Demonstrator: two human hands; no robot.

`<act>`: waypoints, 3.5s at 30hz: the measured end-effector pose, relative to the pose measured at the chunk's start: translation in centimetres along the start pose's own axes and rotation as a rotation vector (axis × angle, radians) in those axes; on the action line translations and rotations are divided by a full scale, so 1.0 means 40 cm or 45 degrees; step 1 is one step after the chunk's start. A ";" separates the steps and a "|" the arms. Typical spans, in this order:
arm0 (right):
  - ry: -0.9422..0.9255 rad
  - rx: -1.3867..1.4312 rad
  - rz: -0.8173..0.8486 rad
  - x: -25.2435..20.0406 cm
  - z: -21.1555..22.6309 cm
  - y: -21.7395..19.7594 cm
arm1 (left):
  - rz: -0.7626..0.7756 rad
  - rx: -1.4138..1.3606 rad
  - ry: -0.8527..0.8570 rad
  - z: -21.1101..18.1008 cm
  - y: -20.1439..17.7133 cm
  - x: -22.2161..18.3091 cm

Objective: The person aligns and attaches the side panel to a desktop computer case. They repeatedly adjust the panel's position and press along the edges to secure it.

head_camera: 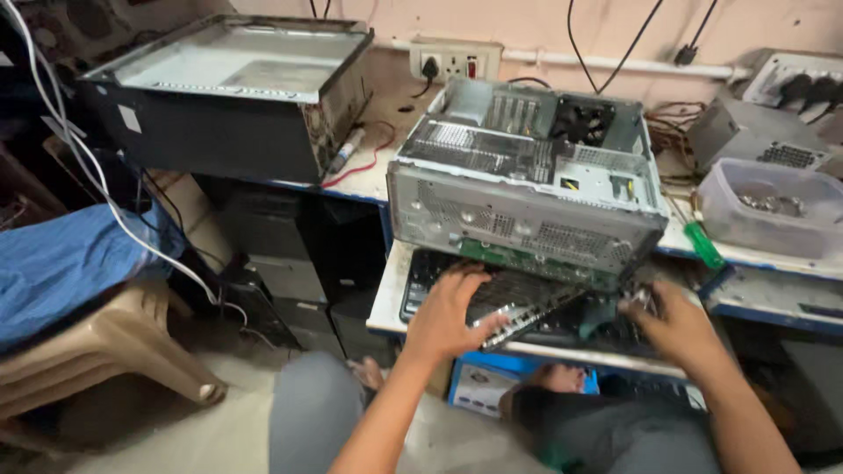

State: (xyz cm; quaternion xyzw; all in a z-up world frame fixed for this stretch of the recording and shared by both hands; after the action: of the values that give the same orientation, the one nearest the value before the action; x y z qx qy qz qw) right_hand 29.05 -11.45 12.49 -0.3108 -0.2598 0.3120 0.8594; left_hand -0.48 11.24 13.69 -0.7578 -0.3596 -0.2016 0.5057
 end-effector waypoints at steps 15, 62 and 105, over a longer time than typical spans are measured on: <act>0.249 -0.362 0.017 0.083 -0.097 0.083 | -0.029 -0.063 -0.016 0.008 0.030 -0.032; -1.618 -0.645 0.028 -0.341 0.442 0.099 | 0.050 0.098 -0.661 0.100 -0.204 -0.002; -1.203 -0.195 -0.340 -0.240 0.359 0.040 | -0.539 -2.440 -0.785 0.093 -0.103 -0.085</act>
State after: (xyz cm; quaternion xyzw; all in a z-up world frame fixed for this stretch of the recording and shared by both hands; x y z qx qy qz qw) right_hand 12.82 -11.84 18.59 -0.1618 -0.6805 0.2861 0.6549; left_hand -6.02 14.44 12.46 -0.7829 -0.2882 -0.2855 -0.4717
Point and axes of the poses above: each hand's wrist, its own x-axis towards the middle knuckle, its own y-axis out of the palm, z = x × y, the point moved 1 cm from there along x, towards the middle knuckle, and after that the axes turned 8 degrees about x, right-handed, at the moved point
